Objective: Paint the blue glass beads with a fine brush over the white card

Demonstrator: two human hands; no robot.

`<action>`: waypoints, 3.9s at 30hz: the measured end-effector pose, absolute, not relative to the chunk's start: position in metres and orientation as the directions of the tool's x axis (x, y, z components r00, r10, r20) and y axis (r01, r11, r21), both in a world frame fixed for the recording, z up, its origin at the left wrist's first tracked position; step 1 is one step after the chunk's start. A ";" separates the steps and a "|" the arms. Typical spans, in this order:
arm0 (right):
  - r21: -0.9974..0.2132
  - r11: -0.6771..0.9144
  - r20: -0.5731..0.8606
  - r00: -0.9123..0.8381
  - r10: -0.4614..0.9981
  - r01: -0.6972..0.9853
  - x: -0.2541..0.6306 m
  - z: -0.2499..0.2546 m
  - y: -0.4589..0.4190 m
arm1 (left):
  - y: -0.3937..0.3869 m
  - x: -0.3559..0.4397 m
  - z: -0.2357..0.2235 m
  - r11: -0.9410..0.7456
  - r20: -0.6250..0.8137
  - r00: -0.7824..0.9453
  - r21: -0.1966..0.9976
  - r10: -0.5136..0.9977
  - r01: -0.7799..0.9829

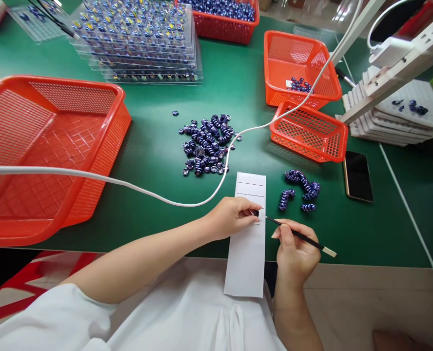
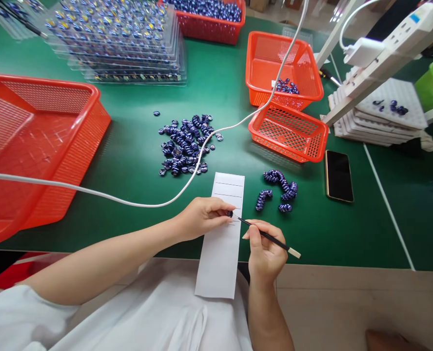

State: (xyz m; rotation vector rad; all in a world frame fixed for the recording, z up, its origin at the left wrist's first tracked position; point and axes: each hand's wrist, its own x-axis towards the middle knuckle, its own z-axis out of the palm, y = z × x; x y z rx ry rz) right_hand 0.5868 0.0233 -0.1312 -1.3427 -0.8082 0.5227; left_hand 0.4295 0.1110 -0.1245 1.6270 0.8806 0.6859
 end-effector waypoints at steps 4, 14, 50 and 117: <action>-0.975 0.168 0.224 0.622 0.750 0.148 0.585 -0.129 0.023 | 0.112 0.429 -0.127 -0.310 0.136 0.554 0.922 0.821 0.234; -0.964 0.088 0.223 0.579 0.784 0.252 0.586 -0.127 0.021 | 0.112 0.429 -0.129 -0.409 0.193 0.576 0.871 0.795 0.273; -0.927 0.076 0.245 0.443 0.863 0.366 0.592 -0.134 0.018 | 0.111 0.429 -0.130 -0.403 0.189 0.568 0.872 0.801 0.279; -0.959 0.269 0.218 0.845 0.487 0.092 0.619 -0.128 0.023 | 0.120 0.491 -0.109 -0.759 0.170 0.772 0.401 0.612 0.513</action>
